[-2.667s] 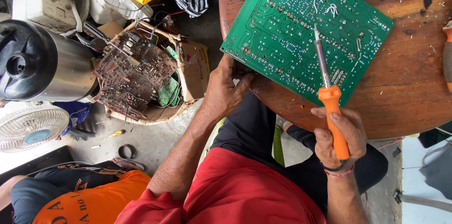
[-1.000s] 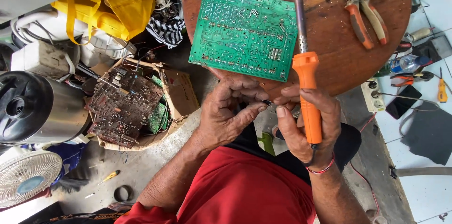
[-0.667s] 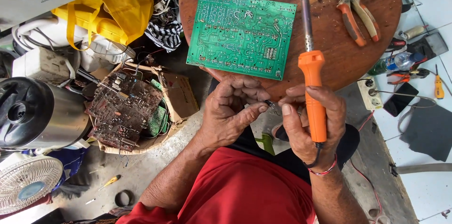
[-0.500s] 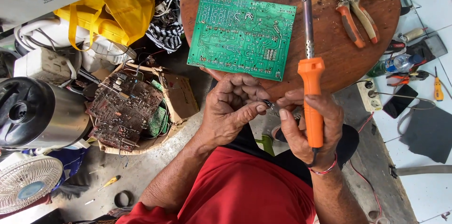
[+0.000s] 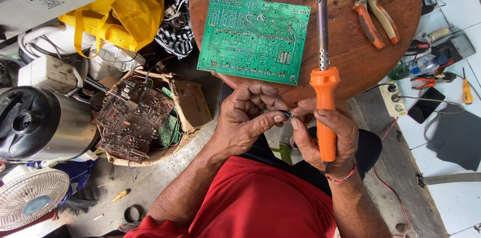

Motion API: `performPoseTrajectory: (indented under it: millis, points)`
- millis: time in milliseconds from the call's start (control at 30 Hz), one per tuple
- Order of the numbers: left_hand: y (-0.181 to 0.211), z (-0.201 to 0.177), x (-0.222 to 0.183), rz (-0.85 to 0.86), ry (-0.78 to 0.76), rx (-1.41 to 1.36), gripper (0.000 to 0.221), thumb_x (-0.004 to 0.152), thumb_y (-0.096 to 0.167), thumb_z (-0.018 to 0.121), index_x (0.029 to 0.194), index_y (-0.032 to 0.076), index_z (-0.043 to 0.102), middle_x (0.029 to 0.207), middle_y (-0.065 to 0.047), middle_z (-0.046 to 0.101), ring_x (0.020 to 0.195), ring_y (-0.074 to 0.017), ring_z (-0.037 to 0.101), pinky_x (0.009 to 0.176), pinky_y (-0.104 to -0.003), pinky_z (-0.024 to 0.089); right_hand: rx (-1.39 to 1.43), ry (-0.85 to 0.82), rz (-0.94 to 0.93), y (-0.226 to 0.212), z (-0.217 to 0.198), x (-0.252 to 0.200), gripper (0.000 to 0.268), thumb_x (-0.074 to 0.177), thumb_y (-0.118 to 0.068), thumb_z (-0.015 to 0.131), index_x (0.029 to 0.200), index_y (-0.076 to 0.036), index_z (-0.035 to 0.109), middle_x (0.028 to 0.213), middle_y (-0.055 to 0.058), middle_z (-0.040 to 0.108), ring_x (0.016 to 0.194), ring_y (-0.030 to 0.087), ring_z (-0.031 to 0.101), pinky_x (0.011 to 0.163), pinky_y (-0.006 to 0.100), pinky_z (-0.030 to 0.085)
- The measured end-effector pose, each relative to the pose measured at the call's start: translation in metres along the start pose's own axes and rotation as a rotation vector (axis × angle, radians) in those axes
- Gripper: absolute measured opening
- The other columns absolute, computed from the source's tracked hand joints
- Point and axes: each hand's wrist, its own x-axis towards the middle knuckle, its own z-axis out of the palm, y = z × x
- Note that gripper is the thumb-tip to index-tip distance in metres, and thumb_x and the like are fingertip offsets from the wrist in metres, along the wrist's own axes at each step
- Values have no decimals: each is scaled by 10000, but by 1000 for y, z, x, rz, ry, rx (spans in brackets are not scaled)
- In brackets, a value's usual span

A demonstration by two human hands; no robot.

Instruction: Desoldering electronic components from a printed circuit board using a soldering iron and pliers.

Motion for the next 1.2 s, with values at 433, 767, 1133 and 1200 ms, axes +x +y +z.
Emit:
performPoseTrajectory:
  millis: [433,767,1133,1200]
  points:
    - [-10,-17,0,-26,-79,-27,484,902,-135,712,1321,-108,472,1045,-363,675,936,-391,748,749,-476,702,58,-8,69,-3,3,4,465,825,135,769,1191,88,487,1074,303,644,778,312,752,613,353,668]
    - [-6,0,-1,-4,-140,-101,419,987,74,742,1356,10,555,1158,-214,726,1087,-267,743,903,-378,696,191,-8,115,10,-4,-5,537,860,136,718,1278,15,403,1069,269,615,655,137,681,530,232,618]
    - [30,18,9,273,-173,639,355,880,53,818,1141,4,582,1021,-146,756,946,-243,774,863,-354,647,32,-7,96,-3,-13,-12,602,937,22,682,1401,-187,360,1193,320,616,885,247,744,903,359,618]
    - [26,19,6,253,-132,623,435,808,16,872,1162,-47,627,1039,-186,785,966,-282,796,857,-406,680,60,1,113,4,-11,-20,592,930,30,684,1391,-155,362,1189,323,620,887,260,748,884,367,622]
